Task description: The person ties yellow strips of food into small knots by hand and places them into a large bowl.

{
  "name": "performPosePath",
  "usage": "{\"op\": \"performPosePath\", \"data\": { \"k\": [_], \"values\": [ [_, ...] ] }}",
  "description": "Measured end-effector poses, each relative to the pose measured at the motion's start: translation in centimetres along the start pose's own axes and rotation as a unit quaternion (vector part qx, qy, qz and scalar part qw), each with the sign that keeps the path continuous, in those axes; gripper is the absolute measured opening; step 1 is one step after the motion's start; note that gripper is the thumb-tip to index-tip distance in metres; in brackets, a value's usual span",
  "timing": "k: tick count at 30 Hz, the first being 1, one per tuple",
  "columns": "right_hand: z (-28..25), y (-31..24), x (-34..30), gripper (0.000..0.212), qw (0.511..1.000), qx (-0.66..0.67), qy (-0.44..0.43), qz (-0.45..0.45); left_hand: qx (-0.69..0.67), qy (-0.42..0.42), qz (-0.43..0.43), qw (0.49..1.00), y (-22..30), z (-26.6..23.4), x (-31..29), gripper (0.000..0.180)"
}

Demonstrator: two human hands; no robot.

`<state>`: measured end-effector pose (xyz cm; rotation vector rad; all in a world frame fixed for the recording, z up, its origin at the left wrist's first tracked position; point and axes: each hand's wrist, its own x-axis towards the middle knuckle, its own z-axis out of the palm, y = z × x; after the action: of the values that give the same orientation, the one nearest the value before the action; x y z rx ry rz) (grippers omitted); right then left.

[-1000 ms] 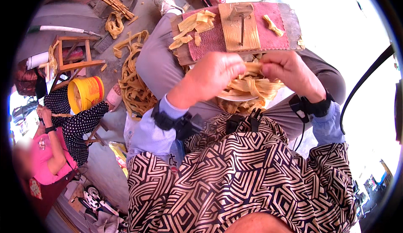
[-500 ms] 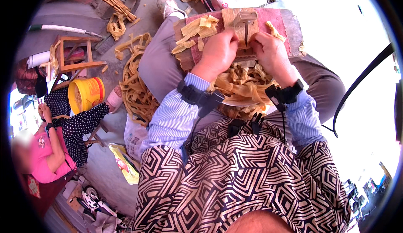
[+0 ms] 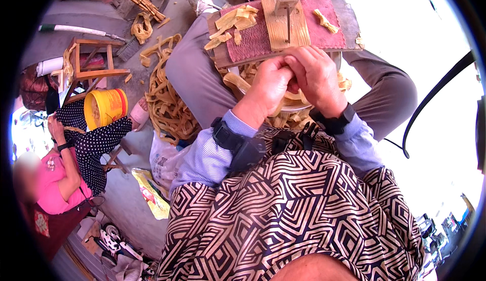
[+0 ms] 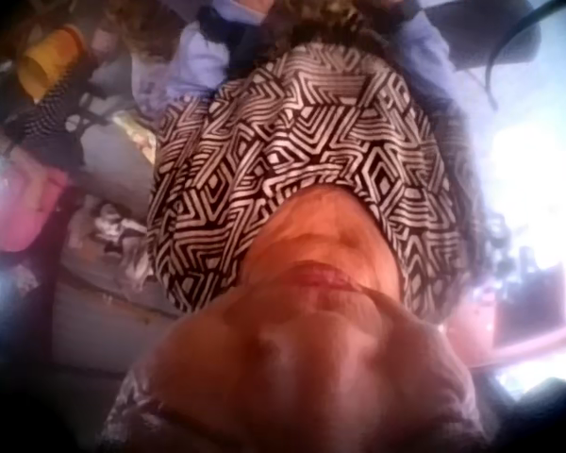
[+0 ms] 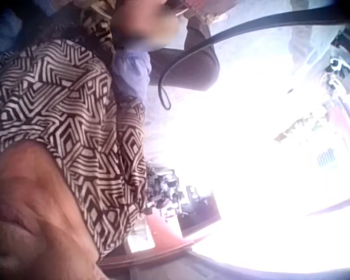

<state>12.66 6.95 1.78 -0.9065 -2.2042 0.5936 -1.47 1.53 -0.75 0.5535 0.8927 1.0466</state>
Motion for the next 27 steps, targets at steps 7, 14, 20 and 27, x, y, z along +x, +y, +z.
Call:
{"op": "performPosePath", "data": {
  "k": [7,14,20,27],
  "values": [
    [-3.6,4.4,1.0,0.018,0.994,-0.030,0.035,0.099,0.084,-0.065,-0.160,0.981,5.0,2.3,-3.9,0.028],
    [-2.4,-0.7,3.0,0.014,0.993,0.032,0.033,-0.107,0.093,0.000,-0.029,0.995,6.7,3.0,-0.6,0.022],
    [-3.6,2.2,2.8,0.023,0.994,0.009,0.035,0.107,0.174,-0.045,-0.059,0.982,8.5,2.8,-1.4,0.025],
    [-5.2,-4.9,0.5,0.021,0.731,0.587,-0.158,0.309,0.216,-0.022,0.159,0.963,4.4,1.6,0.6,0.027]
  ]
}}
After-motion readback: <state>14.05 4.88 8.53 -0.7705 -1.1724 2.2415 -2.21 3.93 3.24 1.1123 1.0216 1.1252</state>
